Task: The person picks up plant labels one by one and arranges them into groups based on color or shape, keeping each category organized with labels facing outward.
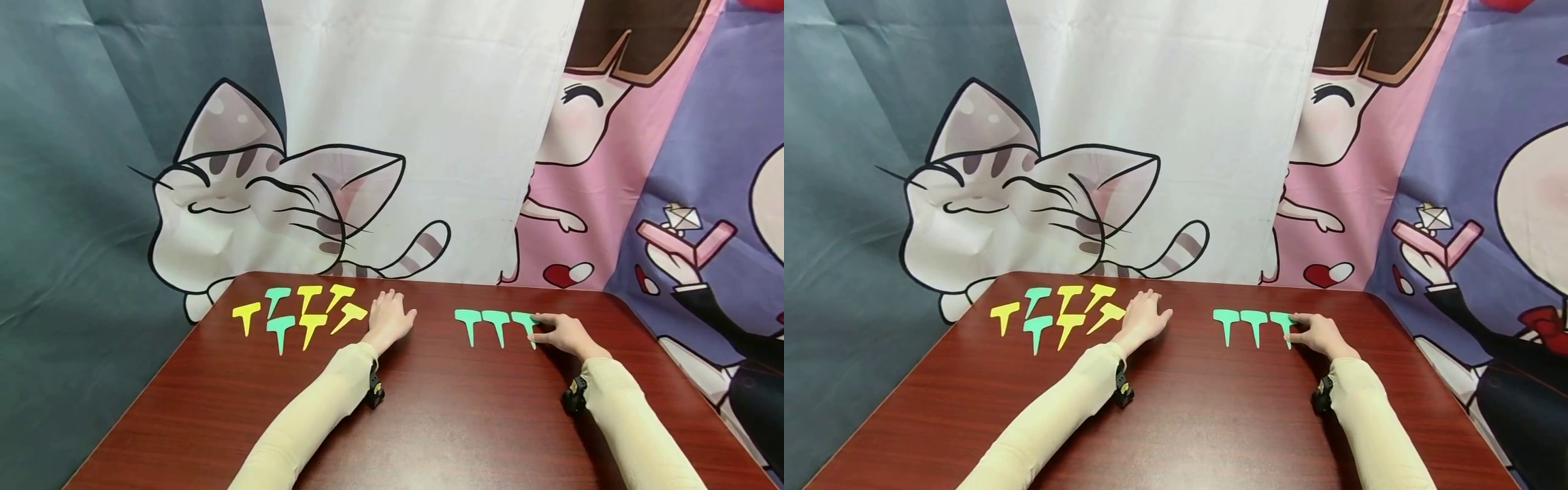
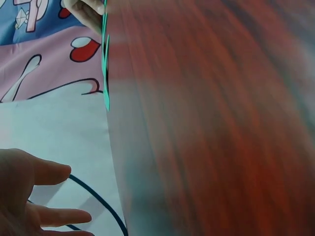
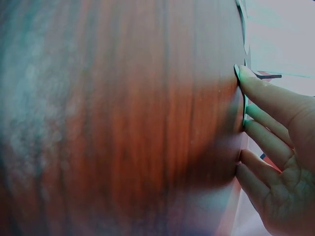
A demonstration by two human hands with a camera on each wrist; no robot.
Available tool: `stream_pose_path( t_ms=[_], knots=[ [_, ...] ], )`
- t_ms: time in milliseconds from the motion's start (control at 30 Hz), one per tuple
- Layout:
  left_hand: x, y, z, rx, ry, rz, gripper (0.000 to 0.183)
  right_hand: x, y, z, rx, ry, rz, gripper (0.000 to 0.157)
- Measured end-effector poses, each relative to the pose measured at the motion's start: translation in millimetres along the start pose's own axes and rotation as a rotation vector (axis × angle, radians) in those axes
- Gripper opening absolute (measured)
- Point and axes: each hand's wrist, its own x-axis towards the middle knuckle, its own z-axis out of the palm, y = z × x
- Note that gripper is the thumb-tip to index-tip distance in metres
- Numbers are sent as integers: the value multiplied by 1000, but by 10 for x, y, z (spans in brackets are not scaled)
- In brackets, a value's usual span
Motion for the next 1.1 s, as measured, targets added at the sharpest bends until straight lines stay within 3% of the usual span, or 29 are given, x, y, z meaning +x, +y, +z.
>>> stream_pose_path(
  t_ms=[400,700,1100],
  knots=[
    [-86,-344,-168,33,25,-18,49,-13,8,14,8,7,-2,67],
    [-149,-593,-386,46,52,-29,50,-9,-7,-5,5,-1,-4,67],
    [-214,-927,-547,69,41,-64,53,-8,-28,-5,-10,13,-19,66]
  ],
)
